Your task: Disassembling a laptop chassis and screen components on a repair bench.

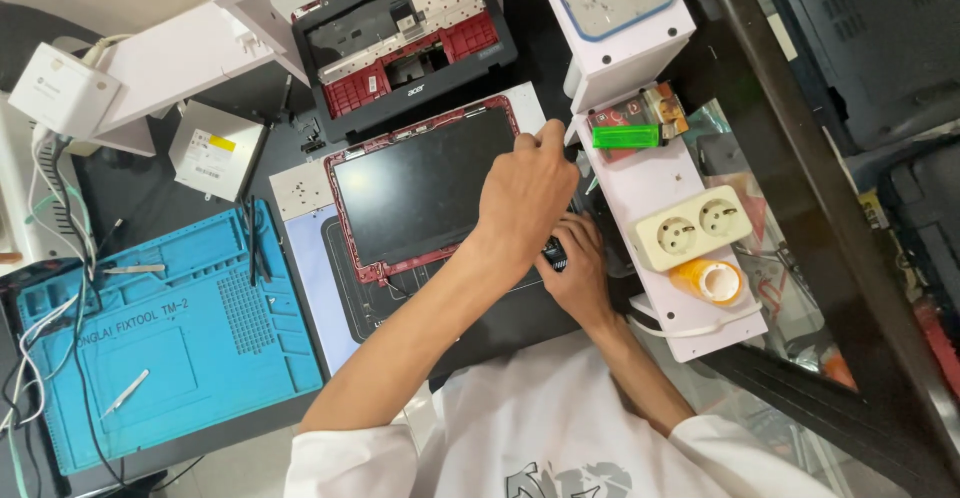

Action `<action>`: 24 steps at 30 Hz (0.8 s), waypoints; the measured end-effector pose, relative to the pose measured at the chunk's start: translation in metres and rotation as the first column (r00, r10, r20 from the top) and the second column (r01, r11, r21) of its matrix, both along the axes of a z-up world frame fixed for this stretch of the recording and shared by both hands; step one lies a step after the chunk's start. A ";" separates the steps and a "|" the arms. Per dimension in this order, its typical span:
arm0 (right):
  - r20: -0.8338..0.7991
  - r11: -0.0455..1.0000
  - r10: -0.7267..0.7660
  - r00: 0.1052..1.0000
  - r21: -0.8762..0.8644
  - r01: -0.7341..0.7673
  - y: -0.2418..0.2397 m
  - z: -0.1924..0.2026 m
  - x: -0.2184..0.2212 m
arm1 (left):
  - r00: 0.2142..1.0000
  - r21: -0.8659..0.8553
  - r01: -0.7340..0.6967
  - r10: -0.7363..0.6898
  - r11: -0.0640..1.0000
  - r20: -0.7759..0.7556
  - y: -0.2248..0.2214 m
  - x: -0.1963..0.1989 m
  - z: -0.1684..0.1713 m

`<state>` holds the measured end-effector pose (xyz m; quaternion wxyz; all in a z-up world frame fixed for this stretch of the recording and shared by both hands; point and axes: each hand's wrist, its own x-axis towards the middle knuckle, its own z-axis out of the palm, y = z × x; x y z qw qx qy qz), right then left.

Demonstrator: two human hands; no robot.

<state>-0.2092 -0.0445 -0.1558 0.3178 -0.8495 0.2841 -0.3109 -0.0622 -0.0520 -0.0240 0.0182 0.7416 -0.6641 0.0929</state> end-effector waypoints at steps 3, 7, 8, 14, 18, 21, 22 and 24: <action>0.014 1.000 0.001 1.000 -0.001 -0.001 -0.002 0.000 0.002 | 0.998 -0.102 0.010 -0.015 0.995 -0.053 0.001 0.004 0.011; 0.021 1.000 -0.001 1.000 0.008 0.001 0.001 -0.002 -0.001 | 0.999 0.027 -0.030 0.029 0.999 0.038 0.004 0.003 0.008; 0.022 1.000 -0.006 1.000 -0.001 0.006 -0.001 -0.003 0.000 | 1.000 -0.025 -0.007 0.007 1.000 0.004 0.003 0.004 0.011; 0.019 1.000 -0.018 1.000 0.005 0.018 -0.001 -0.001 0.000 | 1.000 -0.017 0.000 0.000 1.000 0.026 0.005 0.005 0.008; 0.019 1.000 -0.017 1.000 -0.001 0.017 -0.002 0.000 0.002 | 0.999 -0.058 0.004 -0.006 0.998 -0.037 0.005 0.009 0.009; 0.016 1.000 -0.016 1.000 -0.004 0.016 0.001 -0.007 -0.002 | 0.999 0.042 -0.005 0.006 0.999 -0.033 0.013 0.018 0.008; 0.020 1.000 -0.011 1.000 -0.005 0.011 0.000 -0.001 -0.001 | 1.000 0.041 -0.010 0.011 0.999 -0.029 0.022 0.029 0.016; 0.073 0.997 -0.032 0.997 0.070 0.027 -0.002 0.010 0.001 | 0.986 -0.030 -0.034 0.029 0.999 -0.164 0.040 0.053 0.031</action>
